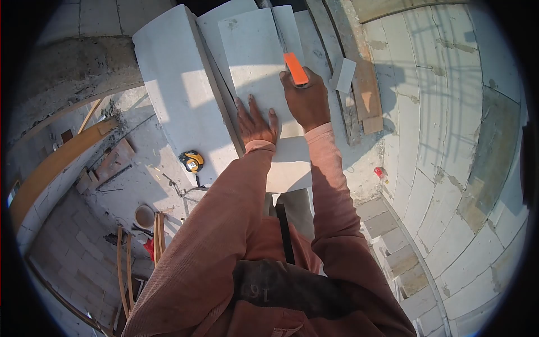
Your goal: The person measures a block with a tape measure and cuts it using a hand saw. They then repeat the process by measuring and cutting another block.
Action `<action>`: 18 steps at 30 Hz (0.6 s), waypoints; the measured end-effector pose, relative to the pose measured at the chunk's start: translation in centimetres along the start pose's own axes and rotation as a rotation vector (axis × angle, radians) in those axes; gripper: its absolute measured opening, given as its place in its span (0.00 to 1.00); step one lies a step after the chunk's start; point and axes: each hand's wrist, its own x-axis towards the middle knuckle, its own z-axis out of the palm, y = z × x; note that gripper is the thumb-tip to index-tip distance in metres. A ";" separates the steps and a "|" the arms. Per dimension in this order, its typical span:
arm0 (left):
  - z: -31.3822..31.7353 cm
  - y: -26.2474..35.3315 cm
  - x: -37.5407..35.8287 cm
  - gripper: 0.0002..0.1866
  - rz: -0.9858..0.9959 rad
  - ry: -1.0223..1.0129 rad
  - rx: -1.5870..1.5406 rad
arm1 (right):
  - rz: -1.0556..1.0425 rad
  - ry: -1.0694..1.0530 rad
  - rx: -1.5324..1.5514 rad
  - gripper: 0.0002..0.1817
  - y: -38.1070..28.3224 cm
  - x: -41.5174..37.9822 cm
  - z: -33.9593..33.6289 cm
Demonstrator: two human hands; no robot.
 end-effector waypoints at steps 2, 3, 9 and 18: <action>-0.1 -0.3 -0.5 0.38 0.010 0.007 0.022 | 0.023 -0.013 -0.046 0.15 -0.3 0.3 0.1; 0.2 -0.5 -0.8 0.38 0.030 0.029 0.021 | 0.015 0.004 -0.057 0.15 0.6 -0.5 -0.2; -0.3 0.5 0.5 0.39 -0.013 -0.037 -0.036 | 0.058 0.033 -0.027 0.10 2.8 -17.9 -4.8; 0.0 -0.3 0.4 0.40 -0.022 -0.053 -0.022 | -0.005 -0.013 -0.020 0.17 -0.2 0.7 0.0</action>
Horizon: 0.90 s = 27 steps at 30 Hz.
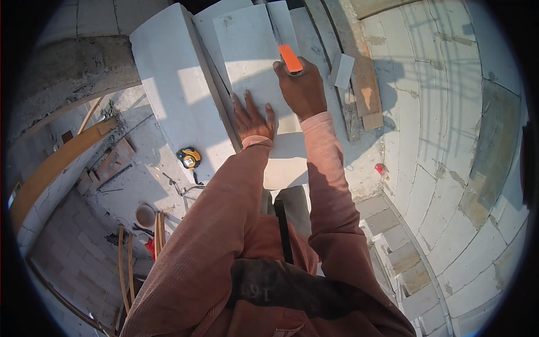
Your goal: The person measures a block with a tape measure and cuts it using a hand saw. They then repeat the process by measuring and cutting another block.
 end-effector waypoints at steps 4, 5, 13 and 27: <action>0.5 -0.1 -0.6 0.40 0.045 0.073 0.044 | -0.062 0.065 0.090 0.15 2.8 -7.1 -0.4; 0.2 -0.2 -0.9 0.40 0.029 0.043 0.045 | -0.038 0.032 0.070 0.14 3.3 -11.3 -1.9; 0.1 0.0 -0.4 0.40 0.054 0.069 0.070 | -0.046 0.037 0.114 0.13 3.6 -6.3 -0.6; 0.0 0.1 -0.3 0.40 0.009 0.024 0.002 | 0.050 0.077 0.042 0.13 8.1 -17.3 -1.4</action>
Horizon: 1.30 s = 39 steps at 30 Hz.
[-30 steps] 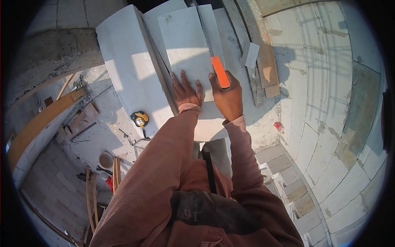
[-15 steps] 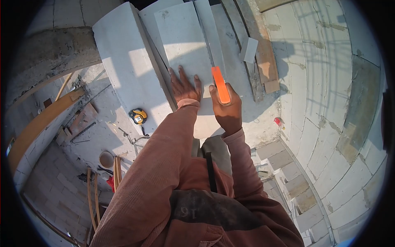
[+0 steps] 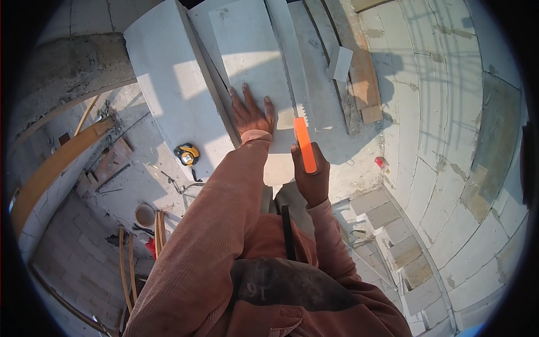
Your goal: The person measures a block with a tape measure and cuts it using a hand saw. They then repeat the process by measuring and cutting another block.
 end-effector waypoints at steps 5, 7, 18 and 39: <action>0.1 -0.3 0.5 0.40 0.023 0.031 -0.020 | -0.137 0.008 0.083 0.15 -3.5 10.9 3.3; 0.4 0.4 -0.1 0.39 0.034 0.034 -0.017 | -0.152 0.028 0.057 0.15 -1.6 9.4 3.1; 0.1 0.2 -0.2 0.39 -0.006 0.012 0.007 | -0.159 0.018 0.051 0.11 0.2 7.4 2.4; 0.1 0.2 -0.8 0.40 -0.012 -0.036 -0.020 | -0.186 0.055 0.100 0.14 1.3 7.6 3.6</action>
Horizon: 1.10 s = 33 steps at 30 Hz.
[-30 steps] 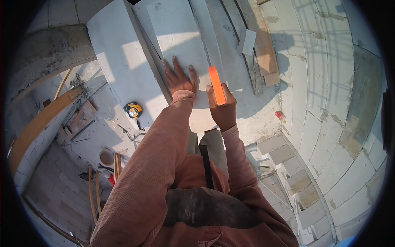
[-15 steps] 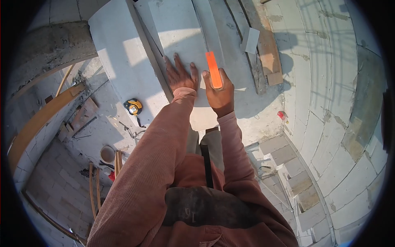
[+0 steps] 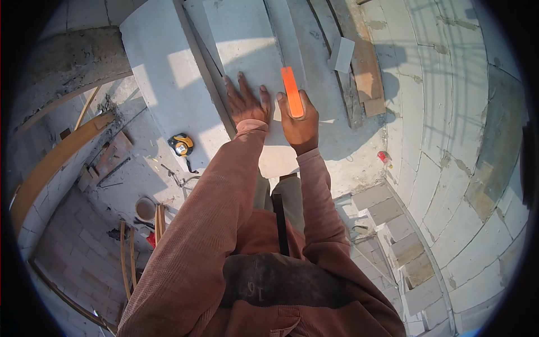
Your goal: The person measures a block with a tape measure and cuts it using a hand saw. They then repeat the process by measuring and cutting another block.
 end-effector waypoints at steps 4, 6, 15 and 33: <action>0.1 -0.3 0.3 0.39 0.005 0.021 0.003 | 0.140 -0.024 -0.106 0.12 1.7 -11.3 -4.4; 0.0 -0.5 0.4 0.39 0.004 0.016 -0.005 | 0.157 -0.030 -0.127 0.12 0.9 -14.2 -6.0; -0.4 0.2 -0.1 0.39 -0.008 -0.019 0.032 | 0.006 -0.020 -0.035 0.15 0.3 -1.5 -0.7; 0.2 -0.4 0.6 0.38 0.026 0.036 0.021 | 0.166 -0.025 -0.015 0.14 1.9 -6.0 -2.3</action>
